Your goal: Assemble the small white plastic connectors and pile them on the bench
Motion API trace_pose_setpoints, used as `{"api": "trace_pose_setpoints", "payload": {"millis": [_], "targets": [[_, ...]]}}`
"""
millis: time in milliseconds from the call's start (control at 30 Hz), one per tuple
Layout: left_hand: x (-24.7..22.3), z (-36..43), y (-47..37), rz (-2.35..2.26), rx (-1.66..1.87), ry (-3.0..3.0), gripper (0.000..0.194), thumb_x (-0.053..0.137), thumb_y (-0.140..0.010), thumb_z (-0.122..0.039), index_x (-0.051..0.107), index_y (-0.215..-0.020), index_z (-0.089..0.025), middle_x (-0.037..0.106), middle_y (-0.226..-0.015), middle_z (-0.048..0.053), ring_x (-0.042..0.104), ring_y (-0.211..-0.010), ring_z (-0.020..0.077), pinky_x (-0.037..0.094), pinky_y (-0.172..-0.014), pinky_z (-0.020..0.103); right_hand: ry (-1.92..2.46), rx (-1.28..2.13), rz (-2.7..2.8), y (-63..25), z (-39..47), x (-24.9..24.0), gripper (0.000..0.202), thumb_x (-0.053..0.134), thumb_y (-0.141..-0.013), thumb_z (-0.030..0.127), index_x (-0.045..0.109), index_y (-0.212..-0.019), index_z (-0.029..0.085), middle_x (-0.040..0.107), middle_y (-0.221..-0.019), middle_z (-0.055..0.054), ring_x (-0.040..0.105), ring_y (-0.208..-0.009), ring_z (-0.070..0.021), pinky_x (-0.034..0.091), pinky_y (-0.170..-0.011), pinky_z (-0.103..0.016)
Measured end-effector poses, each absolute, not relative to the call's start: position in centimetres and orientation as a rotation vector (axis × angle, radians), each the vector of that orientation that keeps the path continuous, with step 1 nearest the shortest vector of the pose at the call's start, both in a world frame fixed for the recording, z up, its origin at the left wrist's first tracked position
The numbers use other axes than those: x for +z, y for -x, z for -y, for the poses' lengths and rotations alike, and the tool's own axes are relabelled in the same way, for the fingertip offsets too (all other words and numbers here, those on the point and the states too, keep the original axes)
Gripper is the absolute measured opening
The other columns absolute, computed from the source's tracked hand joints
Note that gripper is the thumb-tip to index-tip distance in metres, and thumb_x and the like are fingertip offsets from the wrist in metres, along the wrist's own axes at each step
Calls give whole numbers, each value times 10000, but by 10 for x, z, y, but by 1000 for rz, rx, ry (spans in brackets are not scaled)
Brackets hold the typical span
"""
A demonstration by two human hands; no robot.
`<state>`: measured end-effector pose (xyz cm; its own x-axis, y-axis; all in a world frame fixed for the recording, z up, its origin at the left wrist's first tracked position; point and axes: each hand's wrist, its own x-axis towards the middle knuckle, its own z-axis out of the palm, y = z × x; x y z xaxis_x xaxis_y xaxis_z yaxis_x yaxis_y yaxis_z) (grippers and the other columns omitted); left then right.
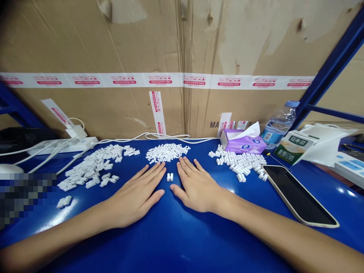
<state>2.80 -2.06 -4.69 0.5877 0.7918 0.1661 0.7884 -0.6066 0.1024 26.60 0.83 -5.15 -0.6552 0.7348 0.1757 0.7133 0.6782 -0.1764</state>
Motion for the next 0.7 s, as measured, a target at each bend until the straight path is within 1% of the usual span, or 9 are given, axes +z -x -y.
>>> {"api": "trace_pose_setpoints", "payload": {"millis": [133, 267, 333, 533, 567, 633, 700], "targets": [[-45, 21, -29, -1397, 271, -2780, 620, 324, -1065, -492, 371, -1567, -130, 300, -1637, 153, 264, -1529, 309, 218, -1247, 532, 1170, 115, 2669, -266, -8, -50, 773, 316, -1032, 597, 336, -1572, 44, 262, -1626, -228, 199, -1538, -342, 195, -1254, -578], [-42, 22, -31, -1422, 186, -2784, 632, 303, -1067, -492, 372, -1562, -106, 279, -1643, 161, 242, -1537, 297, 203, -1254, 512, 1195, 116, 2714, -265, -8, -47, 803, 292, -1033, 599, 308, -1571, 3, 237, -1631, -241, 185, -1542, -343, 179, -1260, -569], [-42, 22, -31, -1426, 167, -2789, 639, 292, -1069, -491, 371, -1561, -90, 276, -1643, 170, 230, -1541, 296, 192, -1256, 509, 1201, 114, 2713, -265, -8, -47, 811, 294, -1031, 603, 303, -1572, -1, 236, -1633, -244, 183, -1543, -345, 175, -1261, -567], [-43, 22, -31, -1424, 190, -2803, 630, 308, -1066, -491, 377, -1557, -102, 301, -1637, 168, 249, -1537, 298, 190, -1254, 504, 1178, 121, 2659, -265, -8, -48, 780, 353, -1023, 586, 348, -1561, 21, 302, -1617, -246, 234, -1533, -356, 199, -1249, -576], [-43, 22, -31, -1426, 180, -2804, 633, 303, -1067, -490, 372, -1559, -98, 296, -1638, 169, 245, -1538, 298, 190, -1254, 506, 1168, 120, 2644, -264, -7, -47, 767, 381, -1019, 570, 346, -1563, 31, 315, -1614, -243, 253, -1528, -360, 211, -1241, -588], [-43, 22, -31, -1429, 158, -2806, 644, 289, -1069, -486, 354, -1567, -83, 276, -1643, 174, 230, -1542, 300, 187, -1255, 510, 1100, 117, 2610, -263, -6, -43, 703, 455, -1009, 496, 349, -1570, 85, 350, -1614, -210, 296, -1515, -353, 258, -1213, -601], [-43, 22, -31, -1426, 151, -2811, 650, 285, -1070, -485, 340, -1573, -78, 263, -1647, 175, 223, -1543, 300, 186, -1256, 512, 952, 123, 2594, -263, -6, -38, 583, 518, -995, 375, 430, -1531, 163, 441, -1581, -154, 348, -1495, -321, 312, -1182, -569]]}}
